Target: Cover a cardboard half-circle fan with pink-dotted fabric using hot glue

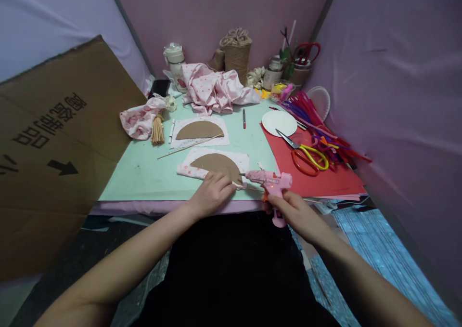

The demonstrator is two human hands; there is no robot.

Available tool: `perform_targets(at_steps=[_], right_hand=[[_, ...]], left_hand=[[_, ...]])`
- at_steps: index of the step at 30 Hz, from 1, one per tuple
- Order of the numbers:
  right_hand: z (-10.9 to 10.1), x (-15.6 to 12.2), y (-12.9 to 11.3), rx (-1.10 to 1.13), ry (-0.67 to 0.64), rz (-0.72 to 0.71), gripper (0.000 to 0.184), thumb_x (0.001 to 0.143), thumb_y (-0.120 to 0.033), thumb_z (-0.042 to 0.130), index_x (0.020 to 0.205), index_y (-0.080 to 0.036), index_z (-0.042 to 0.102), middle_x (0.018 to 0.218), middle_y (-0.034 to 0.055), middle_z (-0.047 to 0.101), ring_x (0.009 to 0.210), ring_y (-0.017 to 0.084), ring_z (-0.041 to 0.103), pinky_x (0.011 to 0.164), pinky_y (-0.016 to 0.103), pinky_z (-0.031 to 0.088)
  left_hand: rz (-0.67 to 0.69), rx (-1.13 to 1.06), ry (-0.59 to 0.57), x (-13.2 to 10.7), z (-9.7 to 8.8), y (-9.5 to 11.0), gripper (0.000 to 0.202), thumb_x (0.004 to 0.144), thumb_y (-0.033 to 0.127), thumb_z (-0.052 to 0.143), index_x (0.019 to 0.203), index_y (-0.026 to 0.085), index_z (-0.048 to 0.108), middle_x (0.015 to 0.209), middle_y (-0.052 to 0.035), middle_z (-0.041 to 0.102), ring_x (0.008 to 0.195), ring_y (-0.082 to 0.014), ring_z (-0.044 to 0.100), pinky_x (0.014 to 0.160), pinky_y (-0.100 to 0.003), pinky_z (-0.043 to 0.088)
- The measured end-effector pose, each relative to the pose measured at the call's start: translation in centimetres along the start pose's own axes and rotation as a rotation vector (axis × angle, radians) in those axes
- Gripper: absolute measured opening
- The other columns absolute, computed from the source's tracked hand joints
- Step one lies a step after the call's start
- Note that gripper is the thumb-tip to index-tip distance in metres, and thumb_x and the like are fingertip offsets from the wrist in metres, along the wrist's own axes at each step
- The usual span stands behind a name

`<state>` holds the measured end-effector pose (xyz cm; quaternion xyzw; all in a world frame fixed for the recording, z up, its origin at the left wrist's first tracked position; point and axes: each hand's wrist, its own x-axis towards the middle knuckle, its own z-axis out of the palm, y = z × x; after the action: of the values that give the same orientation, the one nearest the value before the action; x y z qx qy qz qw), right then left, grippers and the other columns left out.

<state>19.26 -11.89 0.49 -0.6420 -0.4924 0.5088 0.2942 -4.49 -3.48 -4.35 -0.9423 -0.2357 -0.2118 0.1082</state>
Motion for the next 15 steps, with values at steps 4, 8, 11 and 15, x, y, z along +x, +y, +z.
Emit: perform_targets(at_steps=[4, 8, 11, 15], right_hand=[[-0.08, 0.41, -0.51, -0.081, -0.08, -0.013, 0.038, 0.084, -0.048, 0.052, 0.068, -0.018, 0.067, 0.062, 0.0014, 0.063, 0.056, 0.015, 0.055, 0.055, 0.027, 0.04], [-0.14, 0.64, -1.04, -0.146, -0.128, 0.036, 0.037, 0.086, -0.047, 0.05, 0.069, -0.017, 0.064, 0.063, 0.0015, 0.061, 0.058, 0.015, 0.055, 0.056, 0.026, 0.041], [-0.17, 0.78, -1.04, -0.172, -0.13, 0.041, 0.038, 0.087, -0.048, 0.048, 0.073, -0.017, 0.064, 0.067, 0.0025, 0.063, 0.061, 0.015, 0.058, 0.058, 0.026, 0.042], [-0.17, 0.9, -0.85, -0.178, -0.135, 0.024, 0.039, 0.088, -0.049, 0.046, 0.073, -0.017, 0.063, 0.068, 0.0027, 0.063, 0.062, 0.015, 0.058, 0.059, 0.026, 0.043]], left_hand=[[-0.012, -0.016, 0.043, -0.04, 0.36, 0.03, 0.024, 0.101, 0.02, 0.044, 0.09, 0.016, 0.065, 0.078, -0.0046, 0.06, 0.077, -0.0185, 0.045, 0.069, -0.033, 0.03], [-0.007, -0.025, 0.066, -0.04, 0.64, -0.1, 0.023, 0.101, 0.02, 0.045, 0.09, 0.016, 0.065, 0.077, -0.0041, 0.06, 0.076, -0.018, 0.046, 0.069, -0.033, 0.031], [-0.008, -0.033, 0.074, -0.15, 0.75, -0.13, 0.021, 0.1, 0.02, 0.046, 0.09, 0.016, 0.064, 0.077, -0.0039, 0.06, 0.076, -0.0179, 0.046, 0.069, -0.033, 0.032], [-0.018, -0.039, 0.066, -0.27, 0.83, -0.14, 0.021, 0.1, 0.02, 0.046, 0.09, 0.017, 0.064, 0.078, -0.004, 0.06, 0.076, -0.018, 0.046, 0.069, -0.033, 0.032]])
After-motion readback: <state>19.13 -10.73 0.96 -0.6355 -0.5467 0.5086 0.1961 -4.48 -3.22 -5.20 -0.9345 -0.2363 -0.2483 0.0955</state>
